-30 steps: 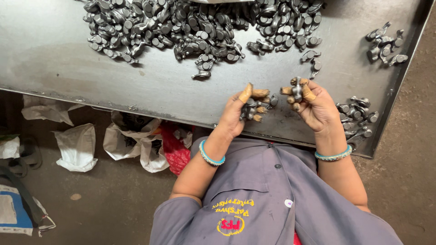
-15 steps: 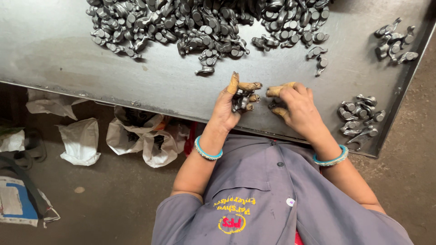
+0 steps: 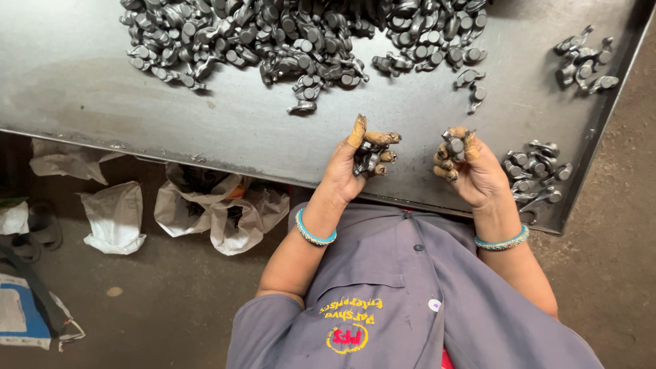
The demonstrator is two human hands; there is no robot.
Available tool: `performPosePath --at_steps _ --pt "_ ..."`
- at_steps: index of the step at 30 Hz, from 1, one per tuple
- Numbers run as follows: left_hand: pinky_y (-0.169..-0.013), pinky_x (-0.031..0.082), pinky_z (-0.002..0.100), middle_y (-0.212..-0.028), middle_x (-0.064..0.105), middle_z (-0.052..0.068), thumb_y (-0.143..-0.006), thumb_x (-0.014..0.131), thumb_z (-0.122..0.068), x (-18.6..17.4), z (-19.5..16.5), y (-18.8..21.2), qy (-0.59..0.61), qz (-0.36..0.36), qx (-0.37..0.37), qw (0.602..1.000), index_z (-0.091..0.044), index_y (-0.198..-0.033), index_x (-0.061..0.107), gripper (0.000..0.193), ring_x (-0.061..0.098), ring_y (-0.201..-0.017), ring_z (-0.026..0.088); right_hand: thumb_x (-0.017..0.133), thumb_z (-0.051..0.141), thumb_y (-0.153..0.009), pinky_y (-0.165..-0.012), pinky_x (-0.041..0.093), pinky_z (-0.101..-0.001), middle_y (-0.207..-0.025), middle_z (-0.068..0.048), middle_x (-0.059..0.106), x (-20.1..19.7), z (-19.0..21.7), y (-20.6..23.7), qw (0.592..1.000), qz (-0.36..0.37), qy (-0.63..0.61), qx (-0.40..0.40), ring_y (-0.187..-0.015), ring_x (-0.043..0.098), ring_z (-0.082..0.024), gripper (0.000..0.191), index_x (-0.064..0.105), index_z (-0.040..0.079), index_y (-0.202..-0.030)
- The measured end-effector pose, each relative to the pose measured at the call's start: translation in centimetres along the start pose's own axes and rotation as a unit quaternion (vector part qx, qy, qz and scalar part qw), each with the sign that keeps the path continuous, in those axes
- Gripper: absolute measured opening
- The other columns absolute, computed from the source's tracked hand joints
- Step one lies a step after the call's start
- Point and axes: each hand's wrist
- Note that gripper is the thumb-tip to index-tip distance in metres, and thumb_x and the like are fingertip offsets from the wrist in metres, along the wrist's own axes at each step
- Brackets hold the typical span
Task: The person picks small metal castings from a large pile on a metal table, turns and inspects each piece in their hands, and places it into separate groups on the table. They work through the pile piece by piece, occasionally reaching for new items from the heap.
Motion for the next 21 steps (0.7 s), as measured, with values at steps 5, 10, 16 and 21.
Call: performPosePath --at_steps 5,10,16,21 --pt "-0.057 0.057 0.03 -0.111 0.076 0.015 -0.098 0.061 -0.058 0.9 0.1 0.4 -0.03 0.017 -0.002 0.999 0.001 -0.114 0.073 0.062 0.073 -0.079 0.02 0.066 0.032 -0.105 -0.064 0.049 -0.0304 -0.095 -0.01 0.071 0.3 0.2 -0.3 1.0 -0.003 -0.013 0.02 -0.076 0.062 -0.017 0.027 0.066 0.008 -0.117" --pt "-0.066 0.062 0.032 -0.114 0.074 0.012 -0.1 0.065 -0.041 1.4 1.6 0.4 -0.095 0.061 0.008 0.994 -0.001 -0.129 0.069 0.05 0.074 -0.088 0.018 0.064 0.03 -0.105 -0.056 0.05 -0.0248 -0.092 -0.012 0.073 2.5 0.0 -0.2 0.989 -0.054 0.138 -0.02 -0.07 0.065 -0.016 0.026 0.068 0.006 -0.114" --pt "-0.067 0.062 0.033 -0.111 0.073 0.012 -0.1 0.069 -0.018 2.9 2.7 -1.8 0.003 0.054 -0.007 0.999 0.001 -0.126 0.067 0.032 0.073 -0.09 0.021 0.071 0.001 -0.099 -0.071 0.055 -0.0236 -0.106 -0.007 0.071 6.6 -0.2 0.2 0.889 0.021 0.404 -0.216 -0.084 0.064 -0.008 0.012 0.065 0.0 -0.11" --pt "-0.071 0.061 0.034 -0.114 0.072 0.016 -0.1 0.068 -0.023 7.0 -3.7 -6.0 0.0 0.042 0.04 0.998 0.002 -0.127 0.062 0.038 0.073 -0.092 0.027 0.07 0.006 -0.102 -0.066 0.054 -0.0238 -0.106 -0.006 0.072 7.5 2.6 -0.2 0.9 -0.057 0.357 -0.242 -0.086 0.066 -0.009 0.012 0.064 0.002 -0.112"
Point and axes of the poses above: each hand's wrist, its own y-axis away from the middle knuckle, its own x-axis out of the palm, z = x × y
